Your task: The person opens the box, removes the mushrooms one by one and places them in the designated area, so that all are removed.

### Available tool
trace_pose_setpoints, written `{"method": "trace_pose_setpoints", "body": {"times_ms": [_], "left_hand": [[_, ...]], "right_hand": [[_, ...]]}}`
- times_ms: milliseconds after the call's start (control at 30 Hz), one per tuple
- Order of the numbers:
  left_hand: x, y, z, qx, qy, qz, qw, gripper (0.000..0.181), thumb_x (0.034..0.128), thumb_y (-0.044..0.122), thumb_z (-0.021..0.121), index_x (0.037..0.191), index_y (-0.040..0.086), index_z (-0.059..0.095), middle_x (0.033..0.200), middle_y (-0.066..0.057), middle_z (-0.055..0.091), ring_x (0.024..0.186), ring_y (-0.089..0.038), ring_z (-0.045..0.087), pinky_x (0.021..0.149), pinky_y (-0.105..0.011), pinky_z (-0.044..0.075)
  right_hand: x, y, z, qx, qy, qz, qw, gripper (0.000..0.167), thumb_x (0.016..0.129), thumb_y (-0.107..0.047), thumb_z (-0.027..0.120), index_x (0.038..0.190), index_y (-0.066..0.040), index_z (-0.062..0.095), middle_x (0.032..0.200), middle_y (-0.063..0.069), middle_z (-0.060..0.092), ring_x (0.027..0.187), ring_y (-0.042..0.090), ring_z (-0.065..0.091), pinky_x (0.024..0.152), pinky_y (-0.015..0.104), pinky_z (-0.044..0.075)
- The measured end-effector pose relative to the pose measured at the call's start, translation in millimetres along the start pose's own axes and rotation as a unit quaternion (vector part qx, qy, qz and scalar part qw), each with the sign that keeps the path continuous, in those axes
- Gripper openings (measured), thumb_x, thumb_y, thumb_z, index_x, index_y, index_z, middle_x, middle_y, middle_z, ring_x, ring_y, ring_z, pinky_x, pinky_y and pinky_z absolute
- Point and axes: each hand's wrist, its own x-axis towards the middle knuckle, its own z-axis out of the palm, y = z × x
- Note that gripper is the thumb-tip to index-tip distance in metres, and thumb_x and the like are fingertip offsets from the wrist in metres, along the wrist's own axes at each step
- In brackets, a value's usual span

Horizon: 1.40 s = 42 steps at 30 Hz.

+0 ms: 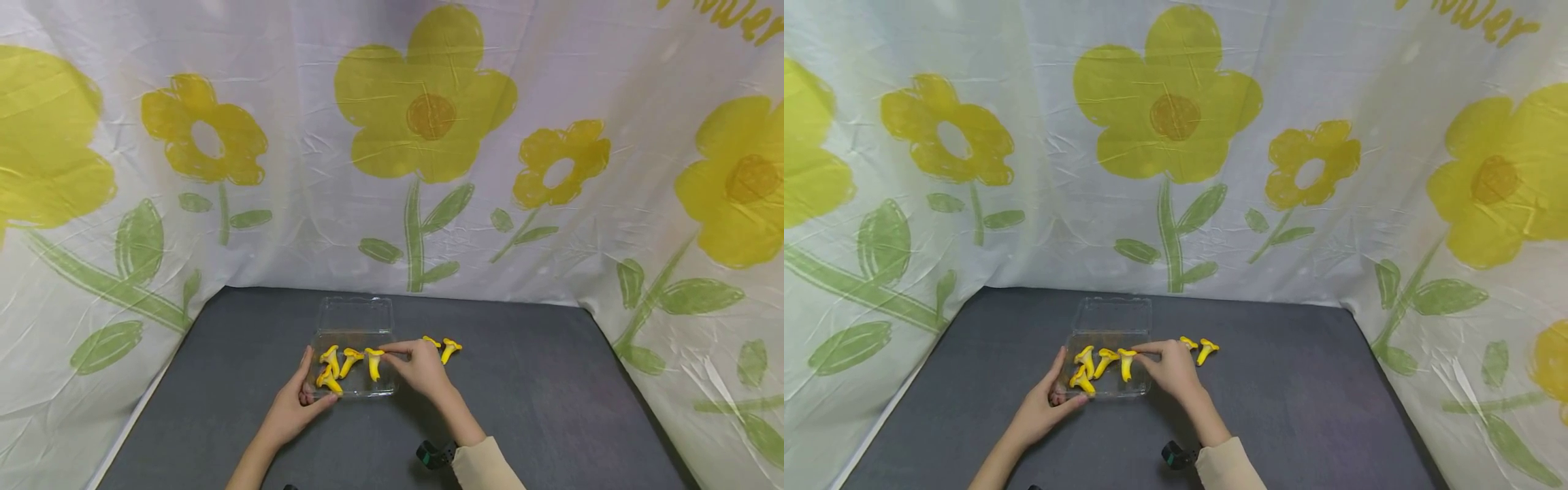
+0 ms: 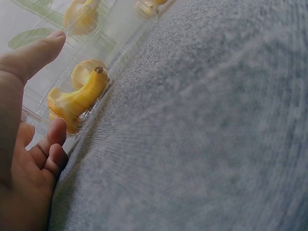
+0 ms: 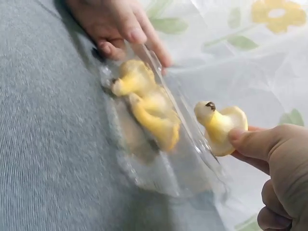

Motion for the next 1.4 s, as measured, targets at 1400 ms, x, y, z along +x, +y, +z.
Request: {"method": "trace_pose_setpoints", "body": {"times_ms": [1400], "left_hand": [[-0.1,-0.3,0.5,0.015,-0.005,0.006,0.9999,0.118,0.0883,0.038,0.089,0.173,0.019,0.009,0.106,-0.006,0.054,0.068,-0.012,0.044,0.064,-0.026,0.041]], "right_hand": [[-77.8,116,-81,-0.088,0.231,0.120,0.9615,0.016,0.092,-0.013,0.085,0.108,-0.010,0.086,0.064,0.005,0.071,0.037,-0.010,0.017,0.040,0.018,0.020]]}}
